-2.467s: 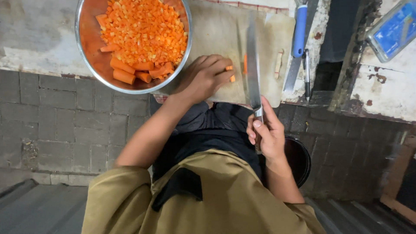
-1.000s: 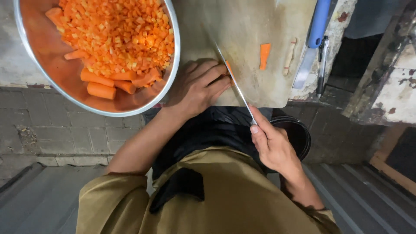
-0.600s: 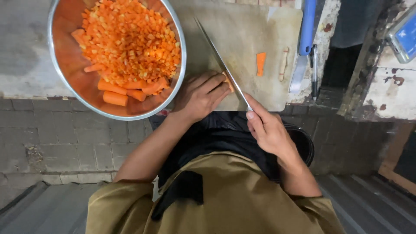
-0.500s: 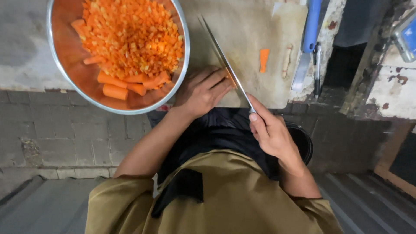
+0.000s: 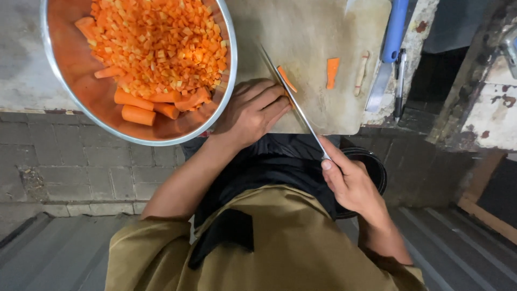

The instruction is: Slicing carrots into small pieces on a cutting board and transferring them to a metal bowl.

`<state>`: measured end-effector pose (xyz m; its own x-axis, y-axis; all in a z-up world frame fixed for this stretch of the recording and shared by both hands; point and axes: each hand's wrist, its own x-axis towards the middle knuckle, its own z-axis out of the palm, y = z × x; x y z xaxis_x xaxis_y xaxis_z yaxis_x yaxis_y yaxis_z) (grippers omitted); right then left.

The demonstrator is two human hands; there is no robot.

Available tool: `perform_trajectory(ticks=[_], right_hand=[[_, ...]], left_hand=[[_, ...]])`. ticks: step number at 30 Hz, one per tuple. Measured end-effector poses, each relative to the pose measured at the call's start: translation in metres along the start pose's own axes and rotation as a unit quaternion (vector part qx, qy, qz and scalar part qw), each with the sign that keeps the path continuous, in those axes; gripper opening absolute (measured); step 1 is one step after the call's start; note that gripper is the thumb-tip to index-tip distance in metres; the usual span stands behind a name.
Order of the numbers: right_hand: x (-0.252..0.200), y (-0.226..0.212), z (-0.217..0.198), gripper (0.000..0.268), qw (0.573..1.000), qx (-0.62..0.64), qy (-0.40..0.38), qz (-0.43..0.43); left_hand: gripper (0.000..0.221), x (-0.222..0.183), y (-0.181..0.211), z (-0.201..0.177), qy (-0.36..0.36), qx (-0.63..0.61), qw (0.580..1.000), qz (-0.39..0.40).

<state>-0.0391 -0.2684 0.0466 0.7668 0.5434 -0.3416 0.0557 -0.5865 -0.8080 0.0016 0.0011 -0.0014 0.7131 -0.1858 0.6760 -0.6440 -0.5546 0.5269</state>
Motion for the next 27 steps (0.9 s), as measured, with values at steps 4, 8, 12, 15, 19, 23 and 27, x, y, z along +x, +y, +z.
perform_trajectory(ticks=[4,8,12,15,19,23,27], right_hand=[[0.007,0.006,-0.006,0.046,1.0,0.017,-0.015,-0.001],[0.018,-0.002,-0.013,0.047,0.998,0.02,-0.047,0.042],[0.034,-0.013,-0.01,0.045,0.999,-0.014,-0.039,0.029],[0.038,-0.01,0.002,0.045,1.0,-0.025,-0.006,0.004],[0.033,0.032,0.012,0.041,0.997,0.074,0.007,-0.015],[0.016,0.055,0.018,0.045,0.964,0.263,0.0,-0.027],[0.008,0.071,0.018,0.048,0.917,0.397,-0.012,-0.036]], left_hand=[[0.012,0.001,-0.003,0.002,0.004,0.011,1.0,-0.008],[0.009,0.008,-0.003,-0.001,-0.013,0.029,0.999,-0.001],[0.01,0.008,0.003,-0.004,-0.028,0.013,1.0,-0.003],[0.013,-0.013,-0.001,0.016,-0.002,0.031,1.0,-0.002],[0.017,-0.017,0.004,0.021,0.026,0.062,0.998,-0.017],[0.017,-0.031,-0.004,0.026,0.051,0.069,0.995,-0.048],[0.021,-0.03,-0.003,0.016,0.045,0.053,0.995,-0.078]])
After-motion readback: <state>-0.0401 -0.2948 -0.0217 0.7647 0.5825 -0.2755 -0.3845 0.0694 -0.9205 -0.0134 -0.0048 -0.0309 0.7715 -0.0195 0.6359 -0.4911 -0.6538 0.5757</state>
